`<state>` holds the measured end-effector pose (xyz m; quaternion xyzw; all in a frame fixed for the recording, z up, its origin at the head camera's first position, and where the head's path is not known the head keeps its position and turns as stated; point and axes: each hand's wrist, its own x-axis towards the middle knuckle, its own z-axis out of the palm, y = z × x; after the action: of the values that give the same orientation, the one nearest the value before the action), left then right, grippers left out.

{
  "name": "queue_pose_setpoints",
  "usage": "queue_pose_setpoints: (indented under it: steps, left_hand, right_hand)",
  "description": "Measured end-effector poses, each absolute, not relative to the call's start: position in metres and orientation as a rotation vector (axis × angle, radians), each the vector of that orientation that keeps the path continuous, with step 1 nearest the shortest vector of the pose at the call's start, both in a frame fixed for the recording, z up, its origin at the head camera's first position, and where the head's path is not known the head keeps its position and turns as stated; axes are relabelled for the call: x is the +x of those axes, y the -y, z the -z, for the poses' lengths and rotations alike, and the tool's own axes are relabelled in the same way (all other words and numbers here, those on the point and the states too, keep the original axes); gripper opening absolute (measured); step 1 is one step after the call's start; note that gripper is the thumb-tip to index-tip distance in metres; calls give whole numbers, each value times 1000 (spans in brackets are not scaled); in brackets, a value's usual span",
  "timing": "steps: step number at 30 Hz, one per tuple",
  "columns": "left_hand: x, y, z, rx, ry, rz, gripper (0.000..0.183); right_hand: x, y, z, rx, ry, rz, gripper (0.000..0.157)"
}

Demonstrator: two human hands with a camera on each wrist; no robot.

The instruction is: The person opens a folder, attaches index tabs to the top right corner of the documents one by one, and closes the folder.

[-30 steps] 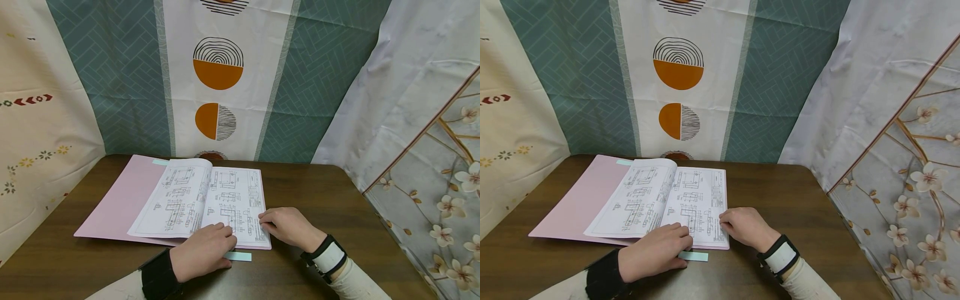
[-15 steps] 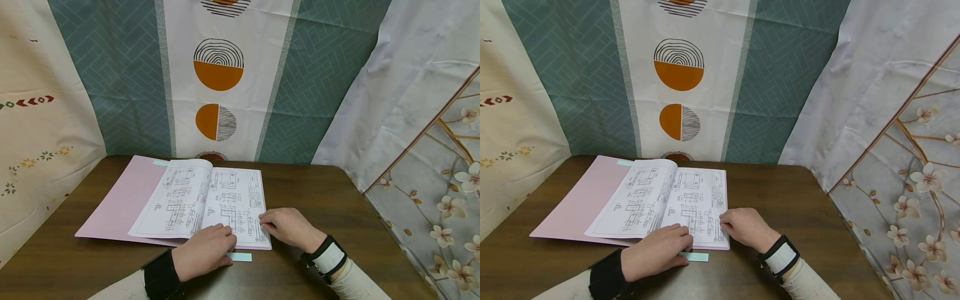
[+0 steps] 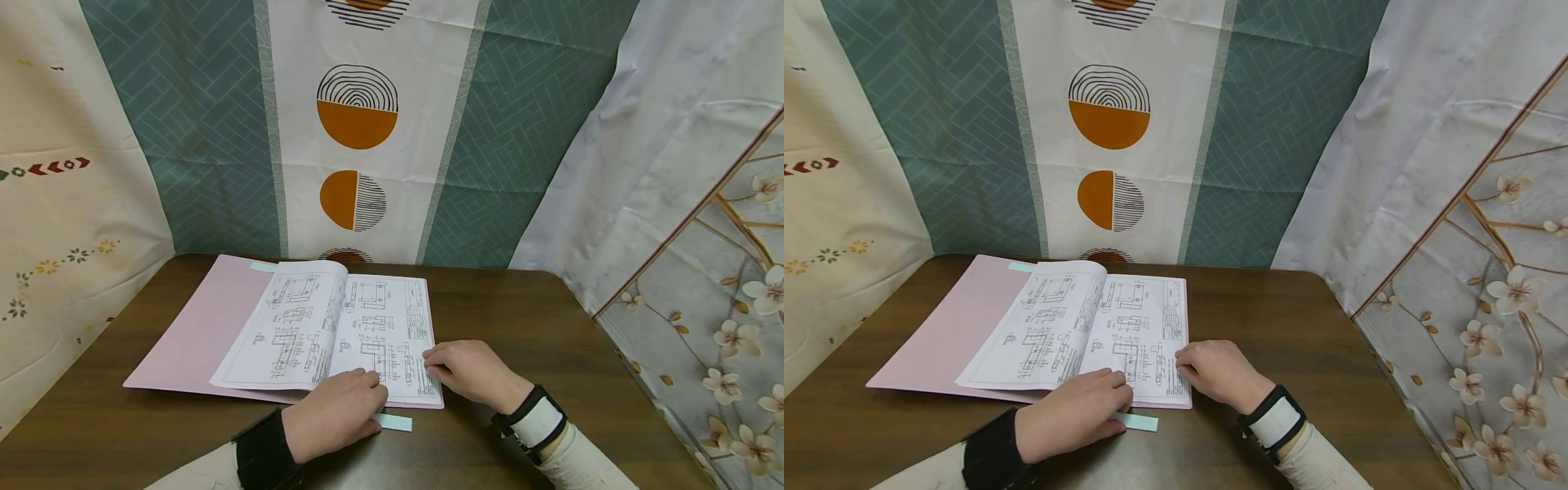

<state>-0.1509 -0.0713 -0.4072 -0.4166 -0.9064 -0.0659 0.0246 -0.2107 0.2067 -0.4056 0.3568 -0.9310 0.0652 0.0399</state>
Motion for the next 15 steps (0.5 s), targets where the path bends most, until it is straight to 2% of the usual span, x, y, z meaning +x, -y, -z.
queue_pose_setpoints:
  steps: [15]
  left_hand:
    - [-149, 68, 400, -1344, 2774, 256, 14]
  right_hand:
    - [-210, -208, 406, 1110, 2820, -200, 17]
